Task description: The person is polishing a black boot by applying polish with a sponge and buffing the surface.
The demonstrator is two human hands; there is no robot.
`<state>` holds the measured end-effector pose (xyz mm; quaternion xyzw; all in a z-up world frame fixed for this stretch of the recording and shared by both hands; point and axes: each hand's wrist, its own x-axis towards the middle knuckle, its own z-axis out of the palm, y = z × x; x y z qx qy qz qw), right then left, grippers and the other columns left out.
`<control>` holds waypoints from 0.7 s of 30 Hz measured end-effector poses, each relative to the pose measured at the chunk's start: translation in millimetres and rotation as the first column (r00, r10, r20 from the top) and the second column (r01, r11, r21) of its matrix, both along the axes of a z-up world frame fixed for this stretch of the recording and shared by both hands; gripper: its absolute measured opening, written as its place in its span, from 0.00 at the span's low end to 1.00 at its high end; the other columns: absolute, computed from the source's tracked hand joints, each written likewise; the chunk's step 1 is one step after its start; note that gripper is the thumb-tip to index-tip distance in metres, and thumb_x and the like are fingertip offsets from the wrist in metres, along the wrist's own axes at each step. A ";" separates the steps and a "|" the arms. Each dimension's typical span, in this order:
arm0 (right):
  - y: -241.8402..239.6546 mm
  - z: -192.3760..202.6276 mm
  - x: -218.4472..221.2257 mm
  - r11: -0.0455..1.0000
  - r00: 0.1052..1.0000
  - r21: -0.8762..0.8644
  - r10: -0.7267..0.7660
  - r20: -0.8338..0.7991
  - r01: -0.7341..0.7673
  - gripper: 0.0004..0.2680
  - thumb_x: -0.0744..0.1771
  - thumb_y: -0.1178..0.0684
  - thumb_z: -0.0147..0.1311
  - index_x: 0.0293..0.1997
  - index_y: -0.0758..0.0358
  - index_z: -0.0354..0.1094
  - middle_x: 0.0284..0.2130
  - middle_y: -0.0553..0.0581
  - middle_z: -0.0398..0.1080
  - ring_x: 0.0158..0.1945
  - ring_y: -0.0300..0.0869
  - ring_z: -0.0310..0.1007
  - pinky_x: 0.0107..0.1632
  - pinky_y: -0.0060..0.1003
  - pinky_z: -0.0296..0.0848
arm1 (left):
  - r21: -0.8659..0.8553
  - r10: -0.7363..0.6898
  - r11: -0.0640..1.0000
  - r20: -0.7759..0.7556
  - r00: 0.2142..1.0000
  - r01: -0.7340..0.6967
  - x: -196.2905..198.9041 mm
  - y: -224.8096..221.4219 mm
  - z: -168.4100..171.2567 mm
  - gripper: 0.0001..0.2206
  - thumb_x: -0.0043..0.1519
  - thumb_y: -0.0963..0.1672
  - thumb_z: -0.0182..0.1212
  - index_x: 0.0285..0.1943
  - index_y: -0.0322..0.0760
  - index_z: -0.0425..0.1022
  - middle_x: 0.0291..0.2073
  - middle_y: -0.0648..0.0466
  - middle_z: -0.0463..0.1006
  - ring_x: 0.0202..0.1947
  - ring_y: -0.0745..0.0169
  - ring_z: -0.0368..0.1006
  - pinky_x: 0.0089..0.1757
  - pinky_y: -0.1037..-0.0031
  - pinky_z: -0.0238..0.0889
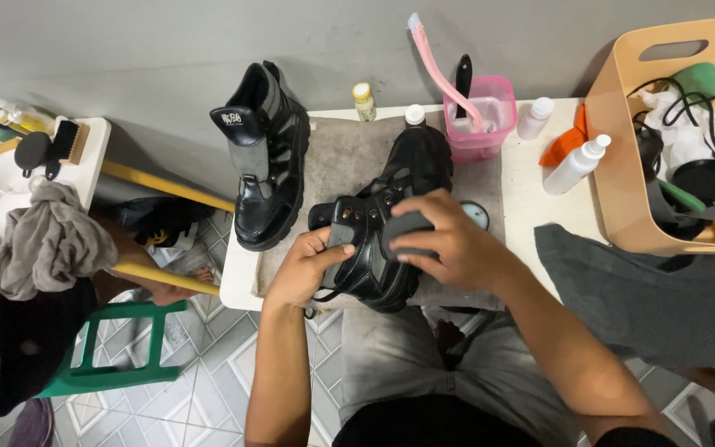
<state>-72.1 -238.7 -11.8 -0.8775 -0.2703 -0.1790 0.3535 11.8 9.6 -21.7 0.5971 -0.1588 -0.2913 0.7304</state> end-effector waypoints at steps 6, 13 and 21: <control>-0.3 -5.8 -5.7 0.999 1.000 0.041 -0.012 0.017 0.012 0.06 0.67 0.49 0.58 0.44 0.50 0.80 0.55 0.57 0.68 0.55 0.54 0.66 0.57 0.48 0.64 | -0.004 -0.002 1.000 0.008 1.000 0.002 -1.6 -1.7 6.9 0.06 0.59 0.34 0.61 0.42 0.23 0.81 0.27 0.48 0.80 0.28 0.67 0.74 0.34 0.76 0.71; -0.3 -6.7 -18.9 0.987 0.990 0.079 -0.138 -0.027 0.139 0.06 0.66 0.50 0.59 0.40 0.56 0.80 0.52 0.62 0.71 0.55 0.59 0.66 0.56 0.53 0.65 | -0.008 0.012 1.000 0.005 1.000 -0.012 0.7 0.5 -1.1 0.07 0.59 0.34 0.62 0.44 0.22 0.81 0.28 0.47 0.80 0.28 0.66 0.74 0.35 0.75 0.71; 12.2 -54.4 -15.2 0.926 0.921 0.195 -0.354 0.160 0.322 0.08 0.66 0.46 0.60 0.47 0.48 0.80 0.55 0.58 0.69 0.57 0.55 0.67 0.60 0.49 0.64 | -0.009 0.010 1.000 0.014 1.000 -0.010 -1.0 -1.9 4.3 0.07 0.58 0.34 0.62 0.43 0.23 0.82 0.27 0.48 0.80 0.29 0.67 0.74 0.35 0.75 0.71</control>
